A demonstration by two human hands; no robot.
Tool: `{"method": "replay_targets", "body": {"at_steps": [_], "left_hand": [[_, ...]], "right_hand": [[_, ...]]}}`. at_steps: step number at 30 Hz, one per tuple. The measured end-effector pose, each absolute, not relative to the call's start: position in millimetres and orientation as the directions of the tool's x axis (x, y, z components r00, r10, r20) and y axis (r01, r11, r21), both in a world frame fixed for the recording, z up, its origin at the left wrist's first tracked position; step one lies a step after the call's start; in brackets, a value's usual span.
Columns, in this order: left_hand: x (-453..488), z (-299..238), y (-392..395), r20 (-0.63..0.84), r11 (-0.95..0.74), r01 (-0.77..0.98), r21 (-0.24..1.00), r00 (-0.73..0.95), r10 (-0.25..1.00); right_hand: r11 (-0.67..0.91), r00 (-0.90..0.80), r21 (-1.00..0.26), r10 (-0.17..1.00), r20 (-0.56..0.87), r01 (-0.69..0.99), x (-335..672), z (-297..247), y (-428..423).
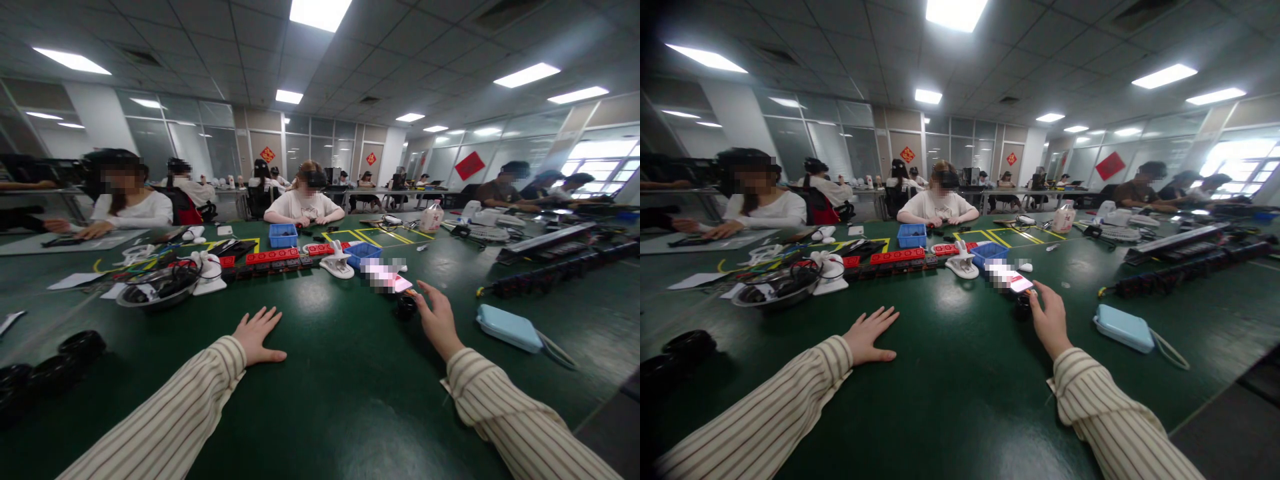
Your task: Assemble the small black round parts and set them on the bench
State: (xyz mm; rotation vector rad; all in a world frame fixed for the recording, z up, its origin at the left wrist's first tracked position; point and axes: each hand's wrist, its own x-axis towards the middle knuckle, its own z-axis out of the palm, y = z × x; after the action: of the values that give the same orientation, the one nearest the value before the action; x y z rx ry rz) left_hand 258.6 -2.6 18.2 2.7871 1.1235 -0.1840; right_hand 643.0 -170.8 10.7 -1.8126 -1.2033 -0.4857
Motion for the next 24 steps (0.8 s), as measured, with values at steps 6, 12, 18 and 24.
{"method": "replay_targets", "body": {"at_steps": [6, 12, 18, 24], "left_hand": [[258.7, 19.6, -3.5, -0.167, -0.713, 0.698, 0.068, 0.712, 0.682], [256.9, 22.2, -4.2, -0.170, -0.725, 0.680, 0.110, 0.731, 0.660], [254.7, 25.5, -3.6, -0.181, -0.724, 0.672, 0.156, 0.740, 0.648], [253.0, 23.0, -4.9, -0.149, -0.723, 0.664, 0.190, 0.747, 0.648]], "right_hand": [[-0.138, 0.239, -0.217, 0.793, 0.561, 0.966, 632.2, 5.4, -165.5], [-0.170, 0.232, -0.159, 0.716, 0.659, 0.973, 627.2, 8.7, -167.9], [-0.035, 0.026, -0.002, 0.677, 0.735, 0.999, 576.3, 18.6, -168.9], [0.268, -0.224, 0.044, 0.690, 0.688, 0.962, 464.0, 19.6, -123.5]]}}
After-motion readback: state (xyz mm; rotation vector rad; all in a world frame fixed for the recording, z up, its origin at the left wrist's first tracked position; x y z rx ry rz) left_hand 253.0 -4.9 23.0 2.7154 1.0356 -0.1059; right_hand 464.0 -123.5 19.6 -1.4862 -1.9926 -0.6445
